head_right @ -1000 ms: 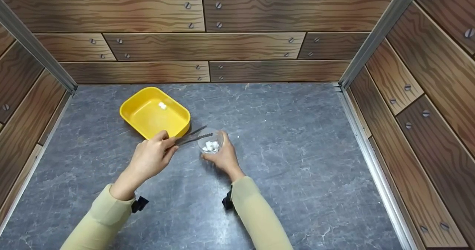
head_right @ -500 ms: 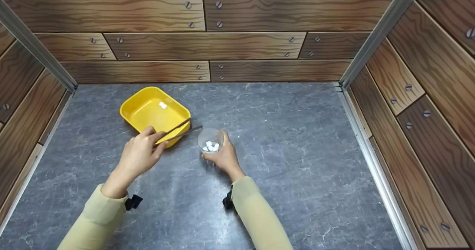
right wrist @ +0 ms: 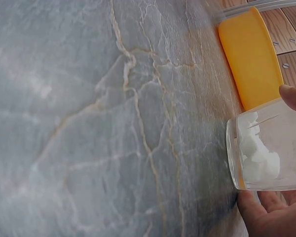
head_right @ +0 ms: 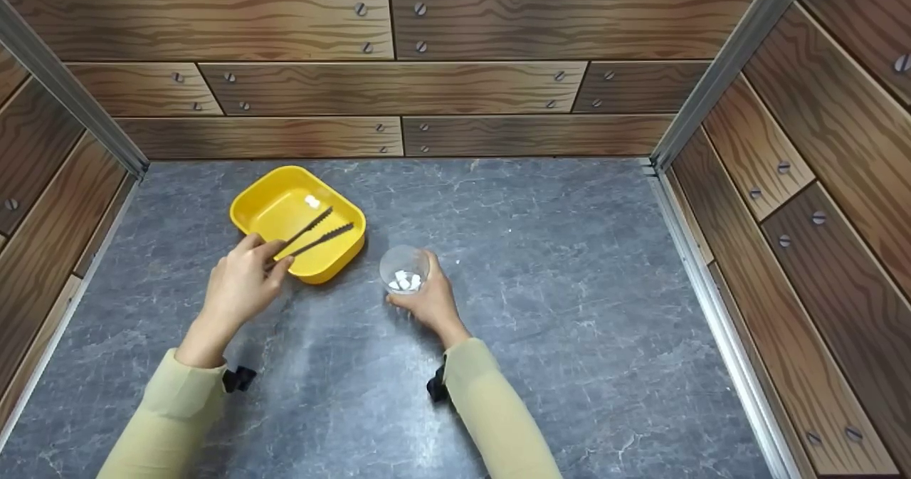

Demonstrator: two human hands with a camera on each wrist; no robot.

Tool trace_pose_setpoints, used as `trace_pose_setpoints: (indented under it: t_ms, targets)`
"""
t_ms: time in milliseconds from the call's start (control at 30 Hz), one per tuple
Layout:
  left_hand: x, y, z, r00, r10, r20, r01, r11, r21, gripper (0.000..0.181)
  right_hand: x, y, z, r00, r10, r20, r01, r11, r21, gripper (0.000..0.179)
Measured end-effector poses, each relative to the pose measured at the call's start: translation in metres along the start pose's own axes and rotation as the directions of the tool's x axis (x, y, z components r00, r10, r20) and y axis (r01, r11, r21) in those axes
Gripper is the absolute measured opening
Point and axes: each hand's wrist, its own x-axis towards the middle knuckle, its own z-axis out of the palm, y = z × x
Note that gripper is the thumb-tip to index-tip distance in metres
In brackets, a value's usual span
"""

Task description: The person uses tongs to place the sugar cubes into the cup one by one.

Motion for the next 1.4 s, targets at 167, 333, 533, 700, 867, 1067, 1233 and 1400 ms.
trace_pose_setpoints:
  t_ms: [167,333,533,700,867,1067,1233,1400]
  targets:
    - [0.007,-0.015,0.003,0.998,-0.064,0.026,0.064,0.998,0.026,0.027,0.000,0.000,0.000,1.000,-0.001,0.001,0.001,1.000,0.004,0.099]
    - [0.015,-0.029,0.007,0.991,-0.113,0.066,0.110,0.993,0.052,0.027,0.000,0.002,0.000,1.000,-0.011,-0.004,0.011,1.000,0.011,0.098]
    - [0.025,-0.043,0.015,0.980,-0.164,0.112,0.157,0.985,0.075,0.028,-0.001,0.003,0.000,1.000,-0.007,-0.008,0.007,1.000,0.025,0.097]
    - [0.032,-0.050,0.020,0.966,-0.205,0.160,0.192,0.977,0.093,0.028,-0.002,0.002,0.000,1.000,0.029,-0.003,-0.029,0.999,0.019,0.098]
    - [0.039,-0.056,0.025,0.953,-0.235,0.192,0.215,0.970,0.117,0.029,-0.002,0.000,0.001,1.000,0.025,0.000,-0.025,1.000,0.014,0.099]
    - [0.044,-0.060,0.029,0.945,-0.251,0.210,0.229,0.966,0.122,0.028,-0.001,0.000,0.001,1.000,-0.016,0.000,0.016,1.000,0.022,0.095]
    - [0.048,-0.062,0.031,0.940,-0.255,0.226,0.228,0.964,0.139,0.029,0.000,0.001,0.000,1.000,-0.031,-0.004,0.031,0.999,0.011,0.095]
    - [0.052,-0.064,0.034,0.929,-0.269,0.253,0.238,0.960,0.149,0.029,0.000,0.002,0.000,1.000,-0.013,0.002,0.013,1.000,0.022,0.095]
